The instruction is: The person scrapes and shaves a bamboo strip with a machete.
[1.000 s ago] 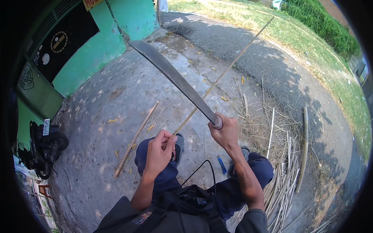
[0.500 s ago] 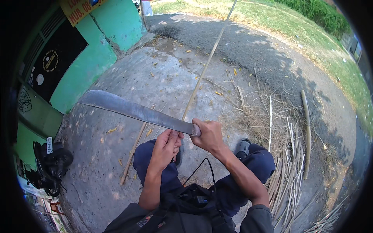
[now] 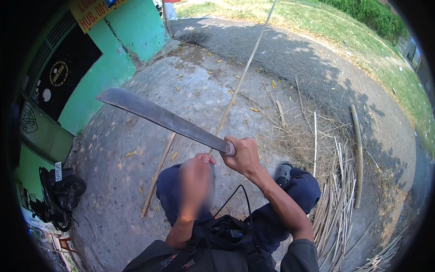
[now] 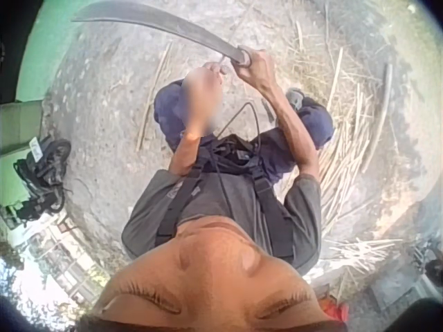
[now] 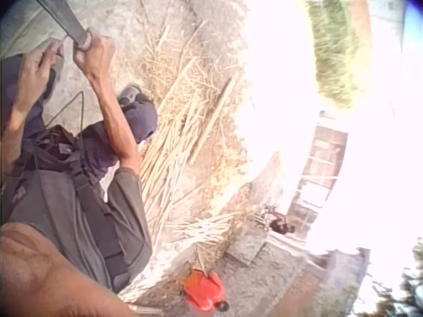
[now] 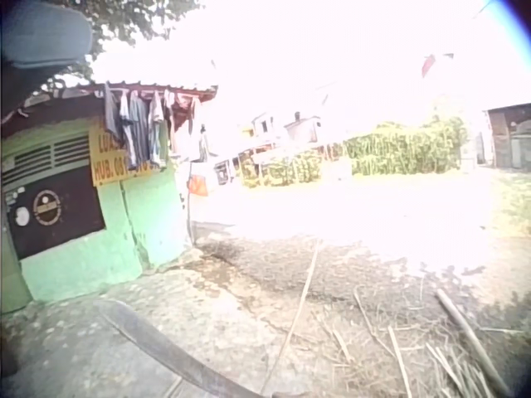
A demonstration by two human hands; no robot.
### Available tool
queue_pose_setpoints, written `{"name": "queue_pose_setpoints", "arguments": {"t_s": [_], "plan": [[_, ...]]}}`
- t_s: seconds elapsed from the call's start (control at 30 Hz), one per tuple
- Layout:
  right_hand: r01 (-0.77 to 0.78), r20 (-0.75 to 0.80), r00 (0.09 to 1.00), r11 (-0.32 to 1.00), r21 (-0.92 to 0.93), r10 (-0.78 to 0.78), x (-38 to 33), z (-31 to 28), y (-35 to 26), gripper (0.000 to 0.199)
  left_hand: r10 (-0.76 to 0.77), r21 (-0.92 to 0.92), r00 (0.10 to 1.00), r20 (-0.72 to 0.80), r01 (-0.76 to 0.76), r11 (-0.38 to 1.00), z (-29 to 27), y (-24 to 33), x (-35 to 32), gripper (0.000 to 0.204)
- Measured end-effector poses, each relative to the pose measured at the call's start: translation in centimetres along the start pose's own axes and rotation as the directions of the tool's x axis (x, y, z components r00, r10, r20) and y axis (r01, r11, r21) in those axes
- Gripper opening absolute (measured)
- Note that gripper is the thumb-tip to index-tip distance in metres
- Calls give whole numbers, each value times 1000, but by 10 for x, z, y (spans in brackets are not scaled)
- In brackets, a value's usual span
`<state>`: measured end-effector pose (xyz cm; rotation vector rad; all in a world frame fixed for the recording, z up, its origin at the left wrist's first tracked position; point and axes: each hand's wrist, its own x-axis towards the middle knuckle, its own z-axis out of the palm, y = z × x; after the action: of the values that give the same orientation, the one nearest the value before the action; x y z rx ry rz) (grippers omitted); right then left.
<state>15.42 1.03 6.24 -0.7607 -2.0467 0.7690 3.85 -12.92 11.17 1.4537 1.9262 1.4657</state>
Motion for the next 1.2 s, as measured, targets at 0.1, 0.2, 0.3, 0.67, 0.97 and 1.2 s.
{"name": "queue_pose_setpoints", "arguments": {"t_s": [0.1, 0.2, 0.3, 0.67, 0.97, 1.2], "plan": [[-11, 8, 1000, 999, 36, 11, -3, 2, -6, 12, -5, 2, 1000, 5, 5, 1000, -1, 4, 1, 24], [52, 16, 998, 998, 20, -52, -2, 4, -2, 12, 17, 40, 1000, -20, -16, 999, 1, 2, 3, 22], [103, 19, 995, 991, -83, -101, 4, -3, 1, 13, 140, 125, 987, -83, -129, 984, 5, -1, -3, 18], [152, 20, 988, 985, -83, -151, 3, 4, -1, 14, 29, 148, 995, -99, -14, 989, -4, 0, -16, 13], [176, -47, 983, 984, -33, -178, 0, 12, -1, 11, 14, 112, 995, -96, -3, 994, -1, 3, -6, 14], [65, -47, 997, 998, 12, -64, 7, 5, 0, 10, -50, 136, 997, -60, 58, 989, 1, 2, -17, 15]]}}
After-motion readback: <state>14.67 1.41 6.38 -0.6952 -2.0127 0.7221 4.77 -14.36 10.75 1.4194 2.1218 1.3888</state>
